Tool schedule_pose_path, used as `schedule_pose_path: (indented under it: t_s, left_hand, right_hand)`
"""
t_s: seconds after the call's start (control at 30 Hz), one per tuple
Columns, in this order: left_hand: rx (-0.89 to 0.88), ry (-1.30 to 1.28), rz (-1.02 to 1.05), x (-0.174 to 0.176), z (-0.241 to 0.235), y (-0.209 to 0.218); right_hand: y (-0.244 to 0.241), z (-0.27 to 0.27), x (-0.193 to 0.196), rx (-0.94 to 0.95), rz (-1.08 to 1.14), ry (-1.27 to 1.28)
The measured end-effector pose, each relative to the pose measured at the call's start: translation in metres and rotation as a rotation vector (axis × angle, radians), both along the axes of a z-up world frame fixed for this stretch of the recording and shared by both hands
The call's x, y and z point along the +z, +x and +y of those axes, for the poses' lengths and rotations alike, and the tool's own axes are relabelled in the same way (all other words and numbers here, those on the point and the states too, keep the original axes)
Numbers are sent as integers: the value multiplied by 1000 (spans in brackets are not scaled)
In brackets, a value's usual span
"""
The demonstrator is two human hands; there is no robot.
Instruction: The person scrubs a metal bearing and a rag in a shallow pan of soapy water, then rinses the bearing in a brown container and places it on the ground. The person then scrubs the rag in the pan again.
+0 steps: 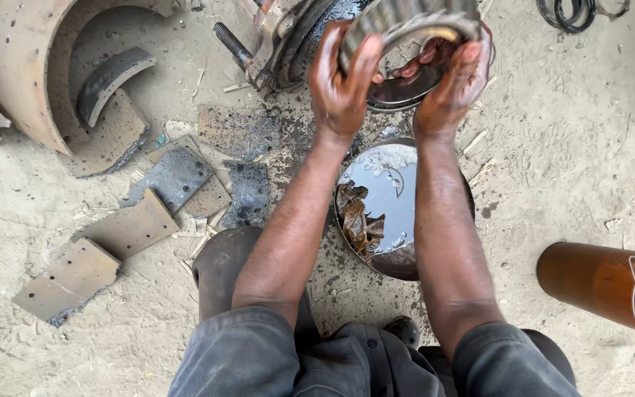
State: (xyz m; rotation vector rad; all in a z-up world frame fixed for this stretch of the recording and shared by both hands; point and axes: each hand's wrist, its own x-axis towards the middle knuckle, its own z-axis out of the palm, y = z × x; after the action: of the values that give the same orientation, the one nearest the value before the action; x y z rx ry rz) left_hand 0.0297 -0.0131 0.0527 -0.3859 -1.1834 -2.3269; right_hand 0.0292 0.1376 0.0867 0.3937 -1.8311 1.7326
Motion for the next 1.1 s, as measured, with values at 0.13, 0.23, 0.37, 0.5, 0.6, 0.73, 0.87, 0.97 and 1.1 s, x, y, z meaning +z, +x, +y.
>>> schedule_pose_path:
  t_s: [0.13,0.23,0.37,0.5,0.6,0.73,0.87,0.97,1.1]
  left_hand:
    - [-56,376,-628,-1,10,-7]
    - [-54,-34,-988,-17,13,-13]
    - [47,186,-642,-31,21,-22]
    - [-22,295,-756,-45,24,-27]
    - [-19,382,-597,-50,20,-34]
    - [-129,286,-853,-39,1,-22]
    - [-259,147,-729,-16,-24,-14]
    - [-446,-204,-632,-2,-39,-12]
    - [-487,-226,-600,7,-25,-2]
  right_hand:
    - [-25,-3,-12,-102,-547,77]
    - [-21,-4,-36,-244,-713,26]
    - [-23,-15,-36,-176,-191,-147]
    - [-16,-16,-27,-328,-748,228]
    - [-24,-21,-31,-351,-539,159]
    - [-23,-22,-35,-384,-593,481]
    - [-17,-12,-8,-158,-385,344]
    - [-3,7,22,14,-547,309]
    - [6,38,46,-29,-616,562]
